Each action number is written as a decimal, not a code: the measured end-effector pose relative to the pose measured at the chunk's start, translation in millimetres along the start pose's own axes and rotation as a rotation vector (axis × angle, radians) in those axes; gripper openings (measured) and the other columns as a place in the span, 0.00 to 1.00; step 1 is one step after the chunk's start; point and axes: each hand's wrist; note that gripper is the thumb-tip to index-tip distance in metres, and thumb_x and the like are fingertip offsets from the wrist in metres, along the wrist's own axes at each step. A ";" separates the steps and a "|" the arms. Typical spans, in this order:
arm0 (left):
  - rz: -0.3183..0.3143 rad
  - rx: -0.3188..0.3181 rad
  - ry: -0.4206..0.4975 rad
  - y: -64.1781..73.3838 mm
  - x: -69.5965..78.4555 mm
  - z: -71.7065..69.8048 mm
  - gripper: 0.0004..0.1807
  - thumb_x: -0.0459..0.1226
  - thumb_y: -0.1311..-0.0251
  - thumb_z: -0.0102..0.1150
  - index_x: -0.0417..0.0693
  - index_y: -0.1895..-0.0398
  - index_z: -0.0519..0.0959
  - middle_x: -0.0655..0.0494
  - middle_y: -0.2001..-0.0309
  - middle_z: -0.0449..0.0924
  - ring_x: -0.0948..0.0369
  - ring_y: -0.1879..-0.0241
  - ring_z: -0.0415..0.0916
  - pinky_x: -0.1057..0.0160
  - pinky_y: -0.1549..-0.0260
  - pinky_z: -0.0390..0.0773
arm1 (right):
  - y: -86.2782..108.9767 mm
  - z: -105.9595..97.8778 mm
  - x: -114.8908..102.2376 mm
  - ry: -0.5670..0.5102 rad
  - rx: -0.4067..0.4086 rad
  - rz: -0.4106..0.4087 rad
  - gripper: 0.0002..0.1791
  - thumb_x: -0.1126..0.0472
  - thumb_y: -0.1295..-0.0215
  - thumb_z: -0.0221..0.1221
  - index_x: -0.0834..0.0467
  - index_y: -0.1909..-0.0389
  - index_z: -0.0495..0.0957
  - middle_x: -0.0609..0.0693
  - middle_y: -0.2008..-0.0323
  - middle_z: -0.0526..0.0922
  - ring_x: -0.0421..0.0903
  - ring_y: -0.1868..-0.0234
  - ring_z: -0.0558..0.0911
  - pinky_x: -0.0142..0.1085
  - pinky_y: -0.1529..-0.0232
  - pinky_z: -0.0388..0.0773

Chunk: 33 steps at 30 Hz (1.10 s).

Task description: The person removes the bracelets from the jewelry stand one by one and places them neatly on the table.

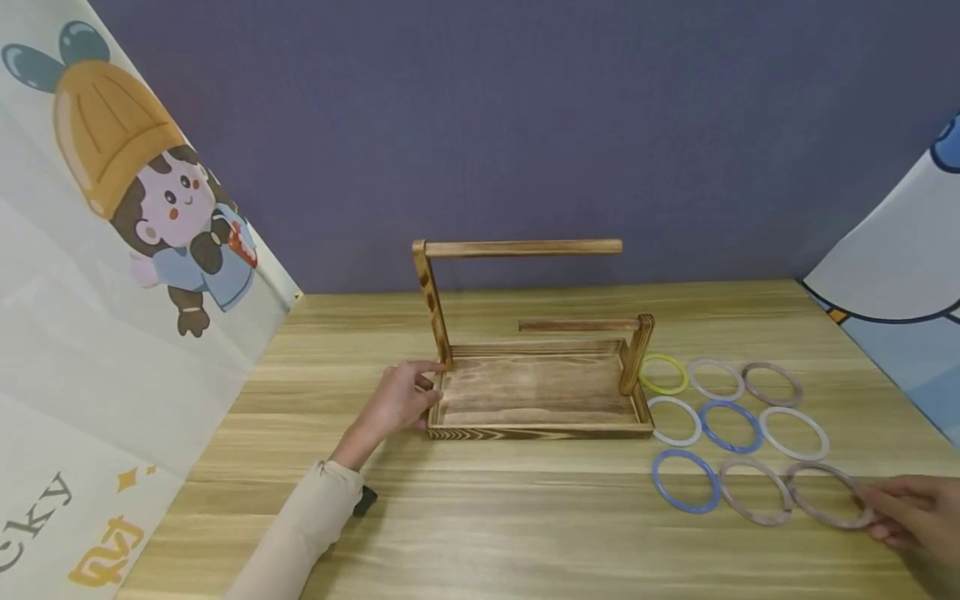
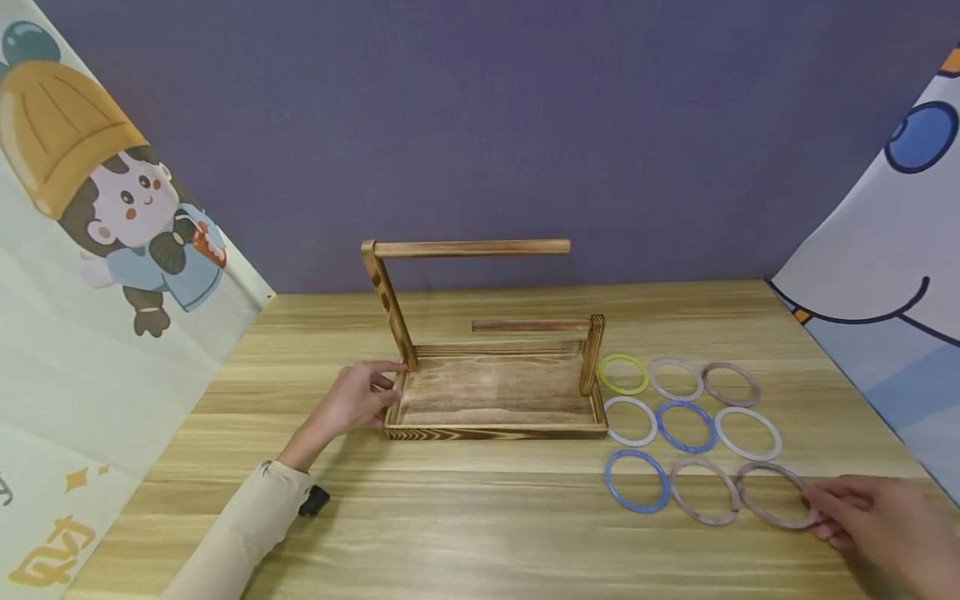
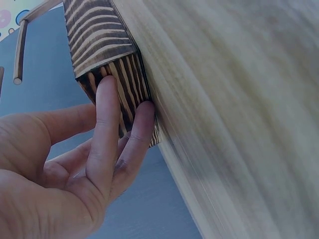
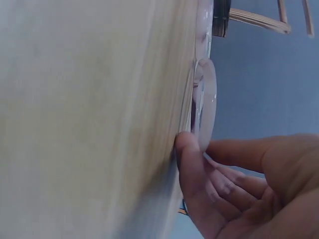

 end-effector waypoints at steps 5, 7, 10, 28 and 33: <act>0.006 -0.002 0.008 0.1 -0.3 0.4 0.26 0.28 0.36 0.63 0.46 0.34 0.75 0.34 0.51 0.80 0.56 0.74 0.83 0.62 0.80 0.86 | 1.2 3.4 -8.8 0.130 0.057 -0.160 0.11 0.77 0.31 0.54 0.84 0.69 0.77 0.48 0.87 0.78 0.37 0.87 0.76 0.29 0.88 0.78; 0.008 -0.004 0.006 0.2 -0.5 0.4 0.26 0.28 0.36 0.62 0.46 0.34 0.75 0.35 0.51 0.80 0.56 0.74 0.83 0.62 0.80 0.86 | 1.4 4.0 -11.7 0.155 0.071 -0.204 0.09 0.78 0.33 0.56 0.81 0.72 0.79 0.47 0.87 0.77 0.36 0.88 0.75 0.28 0.89 0.76; 0.008 -0.006 0.010 0.2 -0.8 0.3 0.26 0.28 0.36 0.62 0.46 0.34 0.75 0.34 0.51 0.80 0.56 0.75 0.83 0.61 0.80 0.87 | 2.3 4.6 -15.5 0.204 0.078 -0.245 0.08 0.79 0.36 0.58 0.78 0.74 0.80 0.45 0.88 0.75 0.34 0.88 0.73 0.27 0.89 0.75; 0.023 -0.006 -0.005 0.9 -0.6 0.0 0.26 0.29 0.35 0.62 0.45 0.33 0.74 0.35 0.51 0.80 0.55 0.71 0.84 0.62 0.80 0.87 | 3.3 -0.8 -31.0 0.433 0.074 -0.277 0.10 0.68 0.39 0.66 0.71 0.76 0.81 0.48 0.87 0.78 0.40 0.88 0.74 0.30 0.88 0.70; 0.067 -0.019 -0.026 5.8 -3.6 -1.0 0.27 0.30 0.34 0.61 0.43 0.31 0.72 0.34 0.49 0.80 0.50 0.62 0.84 0.63 0.79 0.86 | 7.9 -2.5 -45.1 0.489 0.124 -0.270 0.16 0.61 0.33 0.63 0.73 0.73 0.80 0.51 0.86 0.80 0.45 0.87 0.74 0.35 0.88 0.68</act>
Point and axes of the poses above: each hand's wrist, its own y-axis away from the middle knuckle, its own z-axis out of the palm, x = y × z
